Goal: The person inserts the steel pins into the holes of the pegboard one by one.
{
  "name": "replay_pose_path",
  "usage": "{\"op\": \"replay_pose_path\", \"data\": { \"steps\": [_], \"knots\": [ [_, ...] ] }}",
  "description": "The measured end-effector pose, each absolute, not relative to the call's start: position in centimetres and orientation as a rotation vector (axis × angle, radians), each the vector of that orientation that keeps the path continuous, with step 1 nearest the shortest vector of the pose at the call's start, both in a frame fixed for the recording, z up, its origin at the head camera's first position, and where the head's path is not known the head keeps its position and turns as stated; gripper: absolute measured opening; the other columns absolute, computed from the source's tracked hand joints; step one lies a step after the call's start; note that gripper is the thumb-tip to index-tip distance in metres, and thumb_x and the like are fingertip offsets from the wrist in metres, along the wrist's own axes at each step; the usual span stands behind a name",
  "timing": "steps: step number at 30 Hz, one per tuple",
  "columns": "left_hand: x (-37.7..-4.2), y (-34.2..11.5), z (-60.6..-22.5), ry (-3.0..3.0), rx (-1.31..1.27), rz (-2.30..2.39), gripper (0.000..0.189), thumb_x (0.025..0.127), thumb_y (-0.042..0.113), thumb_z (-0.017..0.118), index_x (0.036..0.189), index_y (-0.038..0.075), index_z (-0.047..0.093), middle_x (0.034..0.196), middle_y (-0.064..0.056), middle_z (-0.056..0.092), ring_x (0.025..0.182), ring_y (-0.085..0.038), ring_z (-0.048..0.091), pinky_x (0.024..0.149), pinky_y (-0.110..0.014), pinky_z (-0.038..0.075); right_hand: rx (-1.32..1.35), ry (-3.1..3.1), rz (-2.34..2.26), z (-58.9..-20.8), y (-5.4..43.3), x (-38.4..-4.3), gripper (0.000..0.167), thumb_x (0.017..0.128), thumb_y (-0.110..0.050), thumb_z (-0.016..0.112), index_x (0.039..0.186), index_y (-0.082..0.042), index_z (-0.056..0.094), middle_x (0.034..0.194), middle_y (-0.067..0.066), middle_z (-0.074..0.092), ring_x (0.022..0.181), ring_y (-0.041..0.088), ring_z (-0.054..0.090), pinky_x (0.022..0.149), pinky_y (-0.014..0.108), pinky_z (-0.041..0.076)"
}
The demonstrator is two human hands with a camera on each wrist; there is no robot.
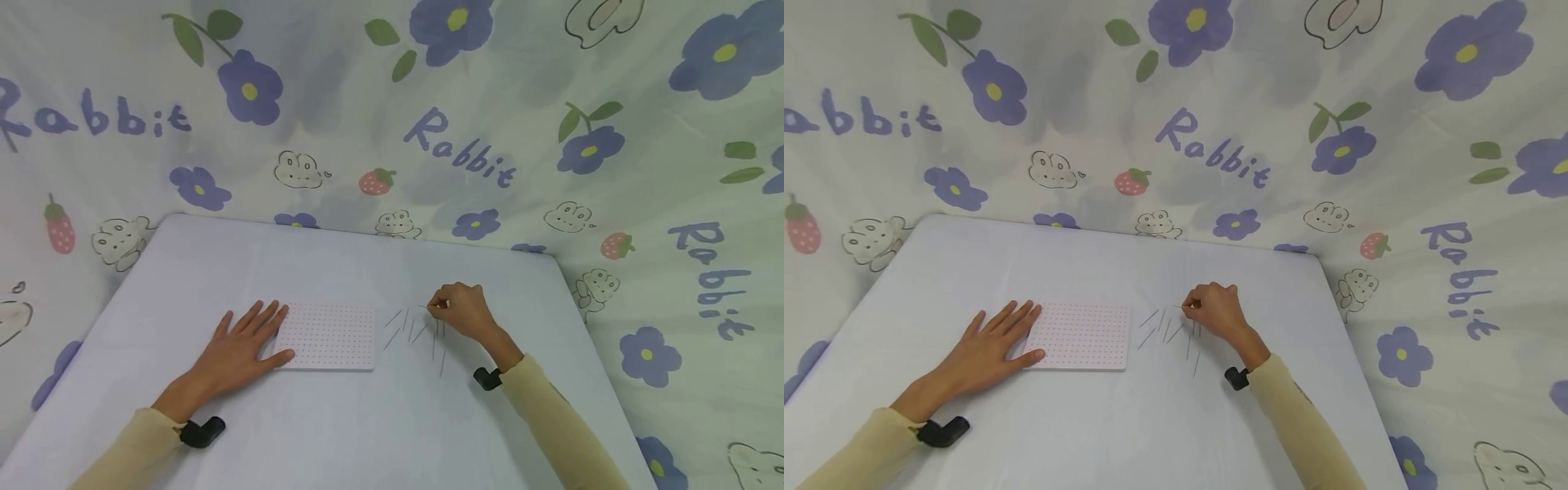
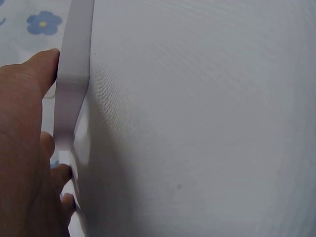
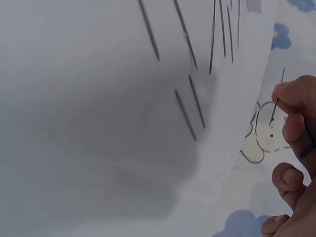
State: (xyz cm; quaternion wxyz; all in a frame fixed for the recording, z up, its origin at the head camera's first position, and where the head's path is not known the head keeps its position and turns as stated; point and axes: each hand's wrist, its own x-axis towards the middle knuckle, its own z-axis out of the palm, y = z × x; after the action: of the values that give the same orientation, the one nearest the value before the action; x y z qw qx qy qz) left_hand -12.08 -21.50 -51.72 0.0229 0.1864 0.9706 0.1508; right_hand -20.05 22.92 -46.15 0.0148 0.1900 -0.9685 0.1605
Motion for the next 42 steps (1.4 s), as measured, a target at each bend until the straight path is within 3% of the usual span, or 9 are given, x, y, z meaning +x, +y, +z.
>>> {"op": "replay_pose_path", "data": {
  "steps": [11,20,42],
  "knots": [
    [-12.3,-21.3,-51.4,3.002,0.574,0.463,0.094,0.092,0.075,0.047,0.161,0.015,0.026,0.167,-0.012,0.023,0.153,-0.039,0.015,0.115,-0.072,0.004,0.671,-3.028,0.541,-45.4,19.9,-20.7,0.006,0.092,-0.03,0.073,0.089,-0.028,0.078,0.076,-0.021,0.065,0.076,0.006,0.055,0.083,0.046,0.038],
    [-12.4,-21.3,-51.4,3.007,0.569,0.445,0.095,0.091,0.076,0.047,0.161,0.016,0.025,0.167,-0.012,0.022,0.153,-0.039,0.015,0.115,-0.072,0.004,0.767,-3.024,0.508,-45.1,16.7,-21.3,0.007,0.092,-0.031,0.072,0.09,-0.03,0.078,0.077,-0.024,0.066,0.078,0.004,0.055,0.08,0.043,0.036],
    [-12.1,-21.3,-51.8,3.0,0.55,0.452,0.095,0.091,0.076,0.047,0.161,0.017,0.024,0.167,-0.012,0.023,0.153,-0.039,0.015,0.115,-0.072,0.003,0.93,-3.01,0.618,-45.1,10.7,-21.2,0.008,0.096,-0.029,0.067,0.096,-0.026,0.074,0.085,-0.019,0.07,0.086,0.011,0.063,0.083,0.038,0.035]
  ]
}}
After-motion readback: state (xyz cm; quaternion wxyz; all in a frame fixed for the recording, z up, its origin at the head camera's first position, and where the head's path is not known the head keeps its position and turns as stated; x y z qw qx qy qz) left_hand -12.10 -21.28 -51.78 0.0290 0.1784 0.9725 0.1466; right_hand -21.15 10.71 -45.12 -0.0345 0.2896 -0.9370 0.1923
